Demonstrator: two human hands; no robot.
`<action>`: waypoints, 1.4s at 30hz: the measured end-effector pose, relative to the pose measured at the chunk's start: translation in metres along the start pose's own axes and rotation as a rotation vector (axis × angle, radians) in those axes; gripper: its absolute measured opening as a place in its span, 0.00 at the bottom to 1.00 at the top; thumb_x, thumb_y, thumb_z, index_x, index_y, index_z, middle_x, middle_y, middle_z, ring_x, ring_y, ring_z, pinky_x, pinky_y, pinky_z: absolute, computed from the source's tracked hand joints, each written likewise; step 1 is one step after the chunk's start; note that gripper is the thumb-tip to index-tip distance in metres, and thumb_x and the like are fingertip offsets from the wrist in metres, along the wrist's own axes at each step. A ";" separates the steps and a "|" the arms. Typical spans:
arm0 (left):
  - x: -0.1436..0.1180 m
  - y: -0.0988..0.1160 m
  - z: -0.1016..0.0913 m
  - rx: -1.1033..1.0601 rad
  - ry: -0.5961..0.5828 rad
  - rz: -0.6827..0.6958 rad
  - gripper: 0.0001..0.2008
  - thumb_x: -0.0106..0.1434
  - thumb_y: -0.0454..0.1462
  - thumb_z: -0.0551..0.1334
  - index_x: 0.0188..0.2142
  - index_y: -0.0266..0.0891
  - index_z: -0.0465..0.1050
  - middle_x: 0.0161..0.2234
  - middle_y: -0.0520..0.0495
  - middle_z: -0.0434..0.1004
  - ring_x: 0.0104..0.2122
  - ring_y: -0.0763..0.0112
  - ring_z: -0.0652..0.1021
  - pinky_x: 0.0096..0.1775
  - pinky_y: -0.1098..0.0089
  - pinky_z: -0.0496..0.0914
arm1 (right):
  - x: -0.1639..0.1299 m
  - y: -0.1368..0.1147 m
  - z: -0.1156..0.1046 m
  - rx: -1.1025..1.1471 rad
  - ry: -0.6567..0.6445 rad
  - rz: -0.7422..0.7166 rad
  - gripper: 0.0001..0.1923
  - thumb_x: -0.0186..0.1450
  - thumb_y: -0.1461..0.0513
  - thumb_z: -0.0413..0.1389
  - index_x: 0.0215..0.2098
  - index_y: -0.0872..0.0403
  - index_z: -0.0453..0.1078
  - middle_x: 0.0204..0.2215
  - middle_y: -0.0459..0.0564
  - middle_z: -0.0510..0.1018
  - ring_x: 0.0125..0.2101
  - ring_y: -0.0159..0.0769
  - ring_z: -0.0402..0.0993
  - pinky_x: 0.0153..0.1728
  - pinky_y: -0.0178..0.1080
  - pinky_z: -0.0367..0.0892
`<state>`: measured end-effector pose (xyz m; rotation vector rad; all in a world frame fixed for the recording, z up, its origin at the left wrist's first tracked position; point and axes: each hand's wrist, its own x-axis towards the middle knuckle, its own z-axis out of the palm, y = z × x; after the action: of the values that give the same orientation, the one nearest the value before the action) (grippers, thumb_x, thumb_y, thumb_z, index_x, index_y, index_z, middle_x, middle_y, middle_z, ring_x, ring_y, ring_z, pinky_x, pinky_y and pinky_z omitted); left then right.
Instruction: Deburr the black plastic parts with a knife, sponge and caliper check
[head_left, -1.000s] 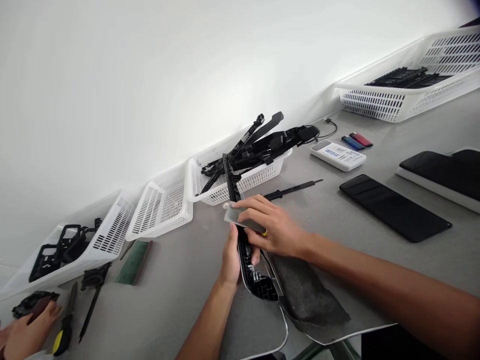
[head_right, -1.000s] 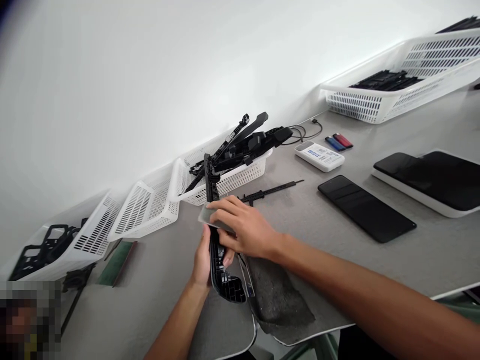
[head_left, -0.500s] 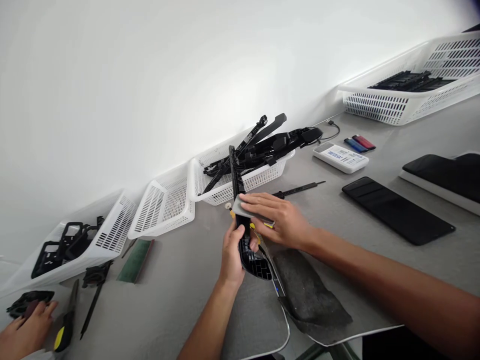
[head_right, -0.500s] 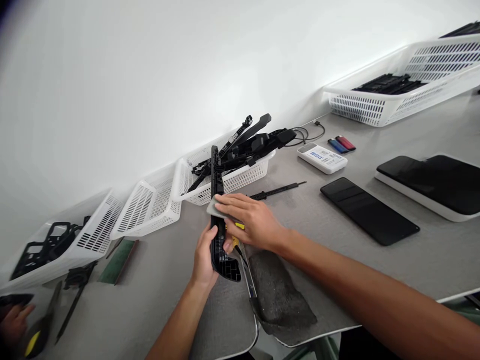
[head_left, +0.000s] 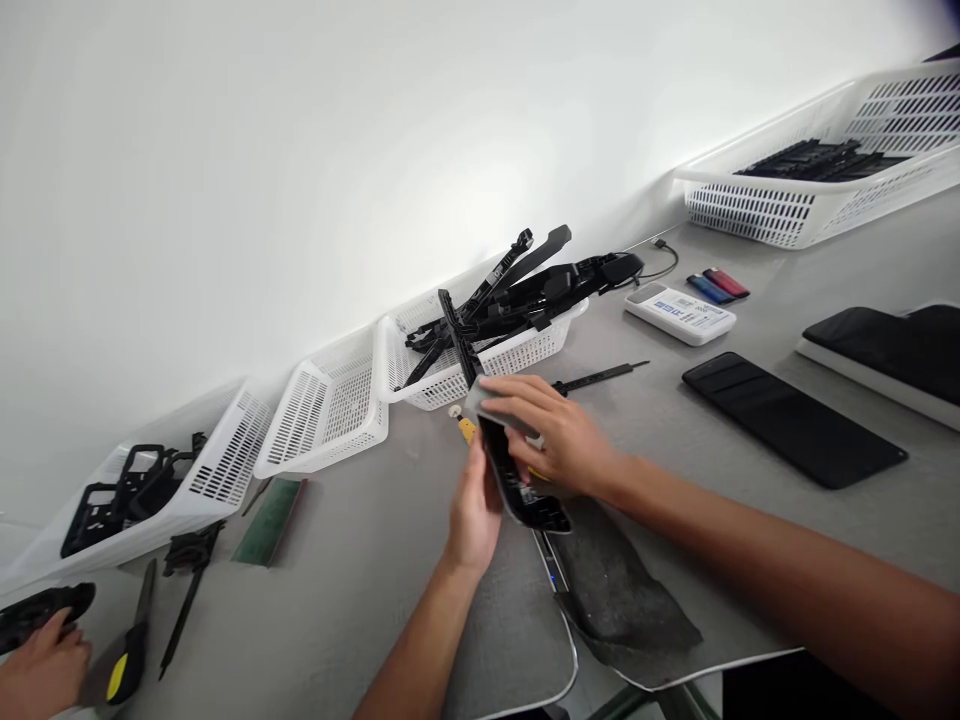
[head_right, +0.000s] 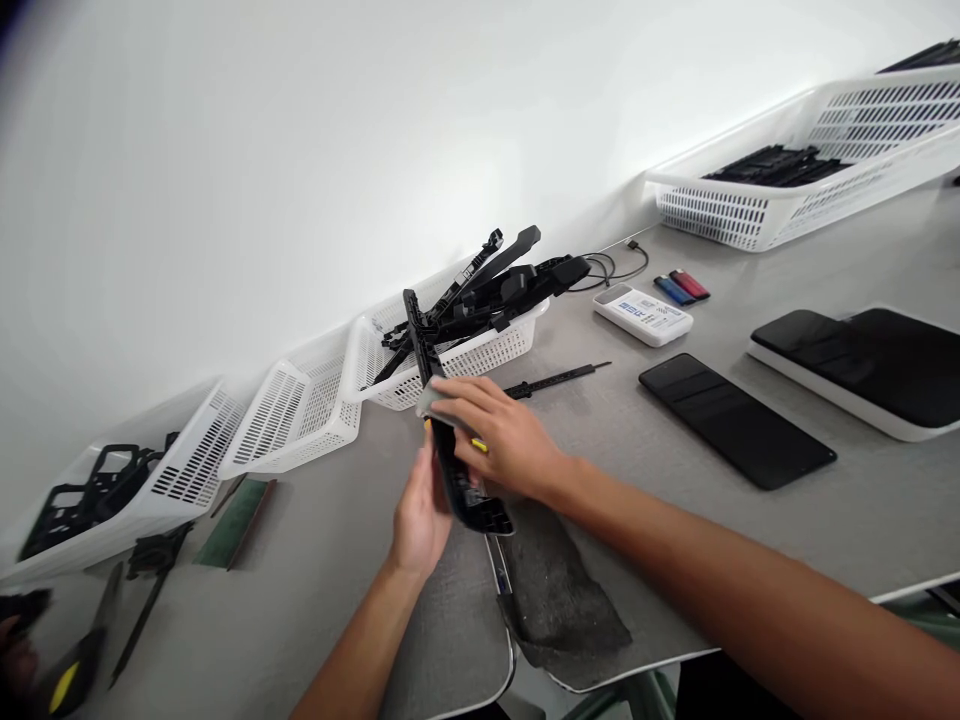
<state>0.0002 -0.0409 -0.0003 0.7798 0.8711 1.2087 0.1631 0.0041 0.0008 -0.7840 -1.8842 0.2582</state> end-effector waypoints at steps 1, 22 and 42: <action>-0.003 0.000 0.002 0.040 -0.071 -0.004 0.21 0.66 0.43 0.71 0.57 0.44 0.80 0.54 0.44 0.83 0.63 0.54 0.75 0.62 0.61 0.69 | 0.000 0.003 0.000 -0.026 0.034 0.052 0.23 0.71 0.69 0.54 0.63 0.49 0.73 0.66 0.56 0.75 0.65 0.50 0.71 0.63 0.62 0.72; -0.002 0.004 -0.001 -0.046 -0.202 -0.128 0.34 0.63 0.42 0.75 0.67 0.60 0.70 0.70 0.49 0.70 0.70 0.55 0.68 0.67 0.53 0.64 | 0.001 -0.012 0.000 0.120 0.047 0.057 0.25 0.77 0.64 0.52 0.71 0.47 0.64 0.71 0.58 0.68 0.71 0.46 0.64 0.68 0.59 0.68; 0.010 0.005 -0.011 -0.132 0.174 0.072 0.21 0.60 0.37 0.74 0.54 0.44 0.80 0.47 0.48 0.86 0.53 0.60 0.82 0.52 0.68 0.75 | 0.002 -0.026 -0.002 0.149 -0.036 -0.202 0.18 0.66 0.68 0.55 0.52 0.49 0.75 0.56 0.54 0.83 0.56 0.46 0.80 0.55 0.52 0.79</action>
<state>-0.0104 -0.0293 -0.0031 0.6104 0.9008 1.3993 0.1540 -0.0152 0.0166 -0.4872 -1.9371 0.2833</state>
